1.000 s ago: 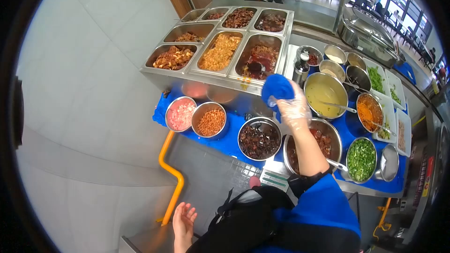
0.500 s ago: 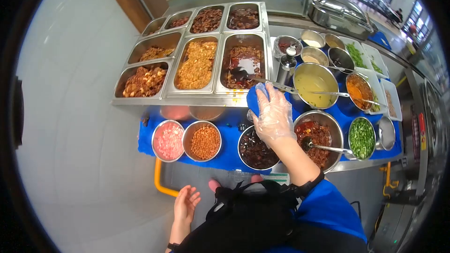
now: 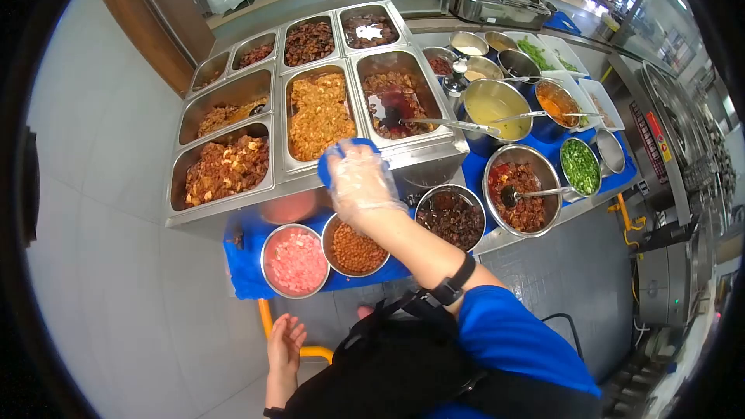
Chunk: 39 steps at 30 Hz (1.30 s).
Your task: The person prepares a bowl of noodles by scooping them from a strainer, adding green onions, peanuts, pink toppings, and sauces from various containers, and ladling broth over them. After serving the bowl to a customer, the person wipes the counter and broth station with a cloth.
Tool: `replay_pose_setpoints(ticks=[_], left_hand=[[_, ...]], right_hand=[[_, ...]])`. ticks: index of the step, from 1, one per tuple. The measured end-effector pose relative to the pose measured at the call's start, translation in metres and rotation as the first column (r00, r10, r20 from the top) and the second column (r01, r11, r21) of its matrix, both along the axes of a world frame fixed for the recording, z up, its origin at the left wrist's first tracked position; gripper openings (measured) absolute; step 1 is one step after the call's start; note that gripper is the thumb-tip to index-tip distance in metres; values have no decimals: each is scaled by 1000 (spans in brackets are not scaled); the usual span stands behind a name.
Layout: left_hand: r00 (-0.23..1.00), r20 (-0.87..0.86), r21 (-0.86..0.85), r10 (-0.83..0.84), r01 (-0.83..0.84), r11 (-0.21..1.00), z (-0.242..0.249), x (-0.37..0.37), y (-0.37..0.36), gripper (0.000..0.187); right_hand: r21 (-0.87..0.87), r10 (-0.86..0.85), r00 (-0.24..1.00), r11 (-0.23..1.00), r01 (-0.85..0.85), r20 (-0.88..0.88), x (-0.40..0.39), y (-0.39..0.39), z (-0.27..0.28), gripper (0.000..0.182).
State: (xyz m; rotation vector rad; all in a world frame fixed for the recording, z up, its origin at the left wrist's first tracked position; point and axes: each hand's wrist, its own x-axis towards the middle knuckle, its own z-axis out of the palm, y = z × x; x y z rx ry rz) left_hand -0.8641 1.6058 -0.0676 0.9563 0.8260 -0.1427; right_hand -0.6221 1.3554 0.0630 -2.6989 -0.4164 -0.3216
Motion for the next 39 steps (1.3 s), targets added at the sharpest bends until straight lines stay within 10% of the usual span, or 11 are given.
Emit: replay_pose_setpoints(ticks=[12,39], left_hand=[[988,-28,-45,-155,154,987,-14,14,52,22],[912,-85,-52,401,-406,913,-35,-106,124,25]], right_hand=[[47,-231,935,973,227,270,-4,-59,-37,46],[-17,531,846,847,-531,55,1,396,-35,39]])
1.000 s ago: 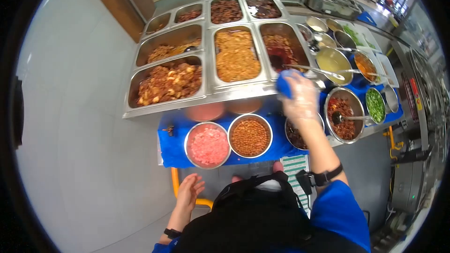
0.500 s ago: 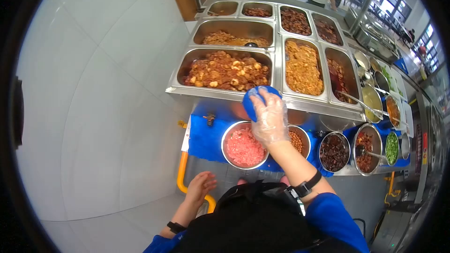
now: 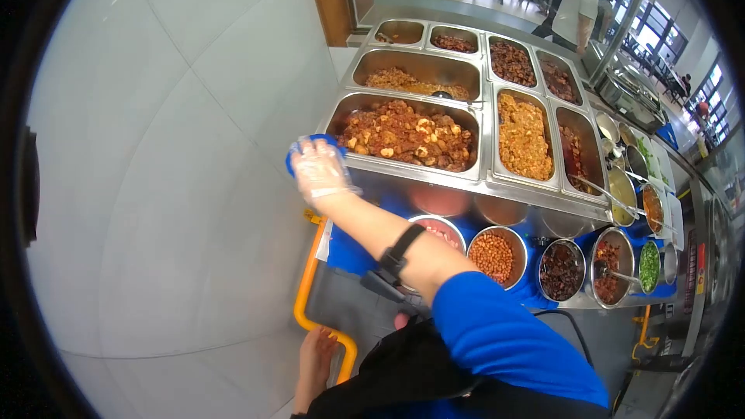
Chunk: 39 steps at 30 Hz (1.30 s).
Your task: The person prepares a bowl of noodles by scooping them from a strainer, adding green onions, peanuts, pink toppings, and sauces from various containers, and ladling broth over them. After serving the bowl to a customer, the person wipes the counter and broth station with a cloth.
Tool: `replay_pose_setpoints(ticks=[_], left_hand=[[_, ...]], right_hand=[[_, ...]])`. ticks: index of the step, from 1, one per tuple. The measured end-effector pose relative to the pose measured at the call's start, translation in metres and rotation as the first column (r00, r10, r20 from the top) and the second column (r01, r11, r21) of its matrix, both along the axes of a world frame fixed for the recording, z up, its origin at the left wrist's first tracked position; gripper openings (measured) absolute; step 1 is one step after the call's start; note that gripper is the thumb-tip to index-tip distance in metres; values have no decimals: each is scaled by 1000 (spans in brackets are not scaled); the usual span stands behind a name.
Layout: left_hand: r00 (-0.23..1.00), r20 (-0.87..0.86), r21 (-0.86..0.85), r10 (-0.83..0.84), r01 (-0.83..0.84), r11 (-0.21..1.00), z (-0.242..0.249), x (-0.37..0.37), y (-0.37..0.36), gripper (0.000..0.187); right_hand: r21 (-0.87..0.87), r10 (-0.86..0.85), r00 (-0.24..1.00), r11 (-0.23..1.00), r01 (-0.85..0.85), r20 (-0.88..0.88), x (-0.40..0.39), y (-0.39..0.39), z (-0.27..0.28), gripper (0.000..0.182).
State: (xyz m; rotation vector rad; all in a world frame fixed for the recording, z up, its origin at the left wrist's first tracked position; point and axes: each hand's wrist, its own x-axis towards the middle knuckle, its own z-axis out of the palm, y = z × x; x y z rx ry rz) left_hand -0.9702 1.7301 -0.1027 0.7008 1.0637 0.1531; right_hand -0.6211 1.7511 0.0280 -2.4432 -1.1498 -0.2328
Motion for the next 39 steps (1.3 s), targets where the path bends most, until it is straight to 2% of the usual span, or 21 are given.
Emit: replay_pose_setpoints(ticks=[2,5,8,9,12,14,16,22,27,30,33,36,38,39], left_hand=[[999,-20,5,34,-34,999,4,-10,-2,26],[999,-12,13,53,-53,999,9,-19,-7,26],[1000,-18,23,21,-20,1000,11,-10,-14,25],[1000,-17,21,-8,8,1000,13,-4,-18,24],[995,14,-1,-103,103,995,12,16,-27,23],[984,34,14,-172,172,985,9,31,-33,22],[966,48,58,-255,252,966,10,48,-43,22],[913,63,96,-402,396,913,20,93,-95,20],[857,57,84,-512,507,858,20,110,-159,20],[834,51,72,-549,545,835,20,111,-197,20],[825,27,61,-565,563,824,20,109,-229,20],[797,12,74,-604,602,795,24,112,-254,20],[740,24,92,-672,668,738,21,117,-262,30],[714,15,111,-700,695,711,22,121,-265,36]], right_hand=[[-63,17,999,998,-19,-31,1,15,6,39],[87,37,999,995,-40,37,0,4,1,30],[144,68,996,987,-74,50,-4,-32,-6,32],[113,77,997,990,-80,33,-4,-49,-6,35],[168,49,999,985,-46,-11,-6,-117,-1,42],[212,7,998,977,-20,61,-7,-172,-4,49],[159,-54,994,987,39,91,-7,-224,-7,51],[153,-222,972,966,209,74,-15,-378,0,52],[172,-350,932,928,331,92,-20,-492,5,43],[206,-410,903,902,380,131,-19,-548,3,43],[155,-432,901,894,421,44,-20,-589,13,44],[197,-430,900,891,410,73,-25,-611,10,50],[328,-483,876,826,458,-7,-32,-620,1,50],[436,-476,869,759,484,-136,-36,-622,-3,48]])
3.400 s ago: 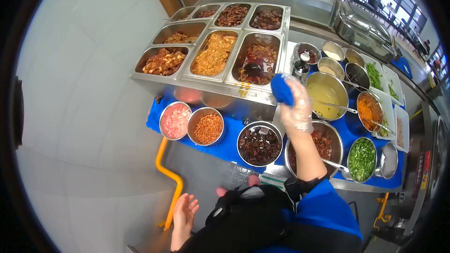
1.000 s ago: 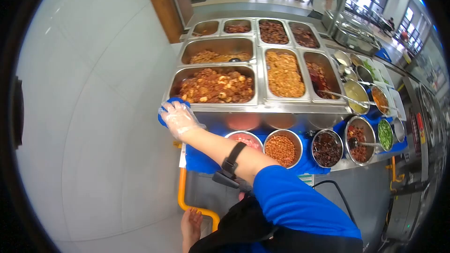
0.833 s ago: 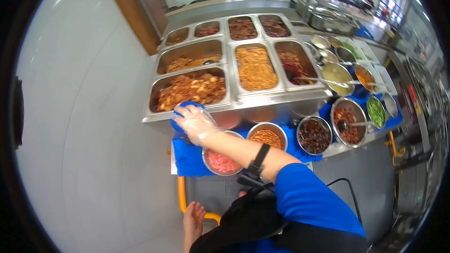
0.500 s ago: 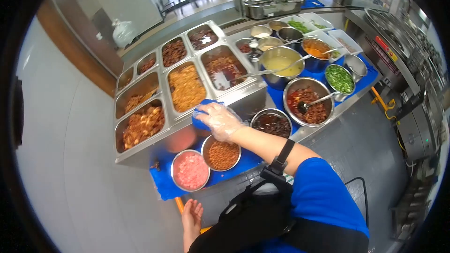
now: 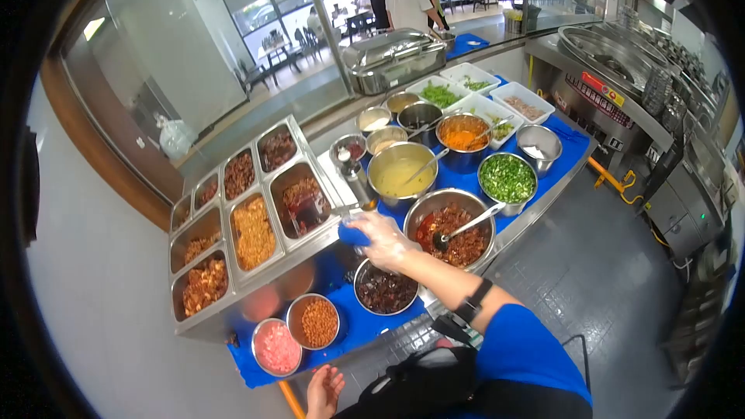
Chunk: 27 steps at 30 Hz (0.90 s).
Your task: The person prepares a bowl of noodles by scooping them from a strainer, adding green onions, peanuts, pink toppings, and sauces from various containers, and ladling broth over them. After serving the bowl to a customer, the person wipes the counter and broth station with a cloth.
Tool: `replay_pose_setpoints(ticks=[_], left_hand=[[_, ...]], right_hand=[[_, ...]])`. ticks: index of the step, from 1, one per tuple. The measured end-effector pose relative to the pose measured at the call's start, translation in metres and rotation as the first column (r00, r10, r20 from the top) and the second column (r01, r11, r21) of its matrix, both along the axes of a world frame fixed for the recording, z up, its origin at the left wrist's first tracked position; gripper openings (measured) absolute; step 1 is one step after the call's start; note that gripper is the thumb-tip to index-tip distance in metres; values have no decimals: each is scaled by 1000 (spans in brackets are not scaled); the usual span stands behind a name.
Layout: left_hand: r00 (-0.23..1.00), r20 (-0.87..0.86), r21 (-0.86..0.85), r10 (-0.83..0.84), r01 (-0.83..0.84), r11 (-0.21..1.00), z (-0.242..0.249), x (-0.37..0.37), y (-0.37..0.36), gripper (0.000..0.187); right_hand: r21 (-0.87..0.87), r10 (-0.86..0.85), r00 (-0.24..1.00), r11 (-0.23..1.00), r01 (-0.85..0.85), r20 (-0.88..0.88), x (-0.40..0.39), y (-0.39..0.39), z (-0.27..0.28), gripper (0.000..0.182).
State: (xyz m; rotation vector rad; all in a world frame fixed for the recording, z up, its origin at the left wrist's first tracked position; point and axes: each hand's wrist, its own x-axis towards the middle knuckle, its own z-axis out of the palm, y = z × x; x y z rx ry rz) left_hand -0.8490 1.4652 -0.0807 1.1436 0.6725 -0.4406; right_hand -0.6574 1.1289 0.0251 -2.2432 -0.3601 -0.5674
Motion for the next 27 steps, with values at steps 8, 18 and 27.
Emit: replay_pose_setpoints(ticks=[8,18,27], left_hand=[[930,17,-4,-367,367,930,5,52,-15,22],[697,70,-38,-714,717,696,-5,67,-93,18],[236,233,134,-943,953,272,16,-2,-243,20]], right_hand=[[552,-197,899,731,400,-390,-148,-61,11,43],[779,-443,642,-357,515,-627,-354,-90,-42,42],[902,-559,732,-393,179,-389,-471,-147,-18,44]])
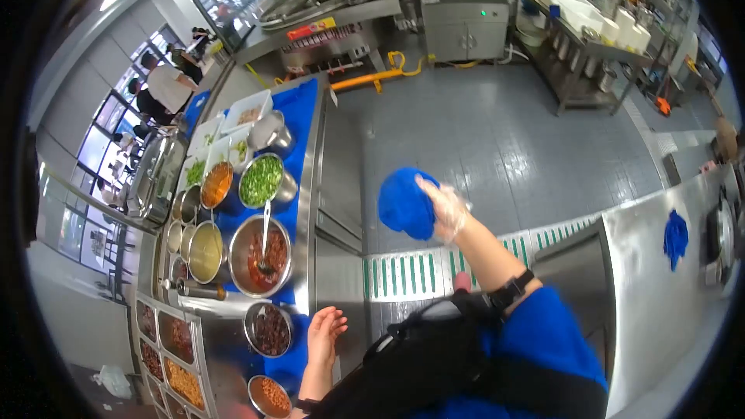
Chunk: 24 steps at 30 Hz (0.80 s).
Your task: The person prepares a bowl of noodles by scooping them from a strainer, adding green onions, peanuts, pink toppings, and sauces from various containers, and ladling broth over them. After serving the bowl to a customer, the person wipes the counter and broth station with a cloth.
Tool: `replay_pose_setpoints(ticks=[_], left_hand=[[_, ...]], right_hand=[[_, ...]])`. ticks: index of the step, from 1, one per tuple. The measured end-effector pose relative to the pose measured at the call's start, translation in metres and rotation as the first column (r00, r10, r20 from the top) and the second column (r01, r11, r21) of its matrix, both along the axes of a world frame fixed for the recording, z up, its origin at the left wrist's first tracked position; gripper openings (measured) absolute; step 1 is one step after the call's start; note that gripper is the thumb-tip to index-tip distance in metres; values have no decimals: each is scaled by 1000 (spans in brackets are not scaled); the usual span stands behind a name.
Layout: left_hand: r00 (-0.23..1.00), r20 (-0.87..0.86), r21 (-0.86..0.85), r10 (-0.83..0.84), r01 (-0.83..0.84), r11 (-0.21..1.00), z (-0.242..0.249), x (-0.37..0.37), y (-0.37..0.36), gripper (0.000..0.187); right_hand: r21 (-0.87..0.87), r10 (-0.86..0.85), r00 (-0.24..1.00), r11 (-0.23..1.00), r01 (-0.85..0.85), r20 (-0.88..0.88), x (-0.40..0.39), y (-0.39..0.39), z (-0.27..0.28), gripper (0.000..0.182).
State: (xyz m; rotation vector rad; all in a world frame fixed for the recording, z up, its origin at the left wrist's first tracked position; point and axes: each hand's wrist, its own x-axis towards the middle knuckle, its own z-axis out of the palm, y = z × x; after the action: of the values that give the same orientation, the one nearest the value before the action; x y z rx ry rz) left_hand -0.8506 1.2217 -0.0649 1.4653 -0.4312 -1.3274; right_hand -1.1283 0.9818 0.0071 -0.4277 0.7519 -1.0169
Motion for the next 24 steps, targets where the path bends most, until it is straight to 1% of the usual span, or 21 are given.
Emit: replay_pose_setpoints(ticks=[2,4,6,7,8,9,10,12,13,16,17,20,21,23,24], left_hand=[[994,24,-24,-109,109,994,1,-23,-40,21],[969,49,-41,-244,246,968,-2,-49,-80,22],[917,67,6,-392,393,920,1,-82,-125,27],[879,95,-43,-468,473,880,8,-100,-145,38],[846,113,-85,-521,531,843,16,-118,-164,55],[837,195,-138,-511,539,831,29,-139,-179,61],[821,278,-189,-498,555,810,41,-159,-193,67],[771,334,-273,-542,629,728,45,-187,-224,73],[739,367,-308,-565,670,676,46,-198,-238,76],[635,437,-226,-637,763,606,45,-221,-273,76],[663,360,-273,-656,747,606,31,-226,-284,70],[646,327,-263,-690,763,591,3,-236,-314,58],[620,362,-166,-696,778,606,4,-237,-324,45],[613,326,-69,-720,775,628,6,-243,-346,40],[611,304,-20,-731,771,637,5,-245,-356,39]], right_hand=[[9,15,993,1000,-14,-117,-25,-18,-6,46],[154,19,984,988,9,-179,-43,-30,7,48],[207,118,972,975,-75,-203,-68,-46,-9,48],[172,194,966,971,-165,-170,-82,-50,-12,48],[141,263,955,959,-244,-135,-95,-55,-13,49],[173,280,939,953,-248,-199,-102,-55,11,52],[163,306,922,948,-273,-239,-111,-62,6,54],[142,339,888,940,-309,-312,-128,-70,-10,58],[172,377,862,925,-338,-339,-134,-74,-4,65],[136,336,871,942,-307,-358,-148,-79,18,69],[29,274,895,959,-283,-352,-156,-86,-7,69],[35,237,892,969,-243,-386,-174,-100,-16,68],[9,229,888,969,-246,-399,-178,-104,-17,67],[-38,217,875,965,-258,-432,-185,-115,-17,63],[-16,204,883,972,-233,-423,-186,-122,-18,56]])
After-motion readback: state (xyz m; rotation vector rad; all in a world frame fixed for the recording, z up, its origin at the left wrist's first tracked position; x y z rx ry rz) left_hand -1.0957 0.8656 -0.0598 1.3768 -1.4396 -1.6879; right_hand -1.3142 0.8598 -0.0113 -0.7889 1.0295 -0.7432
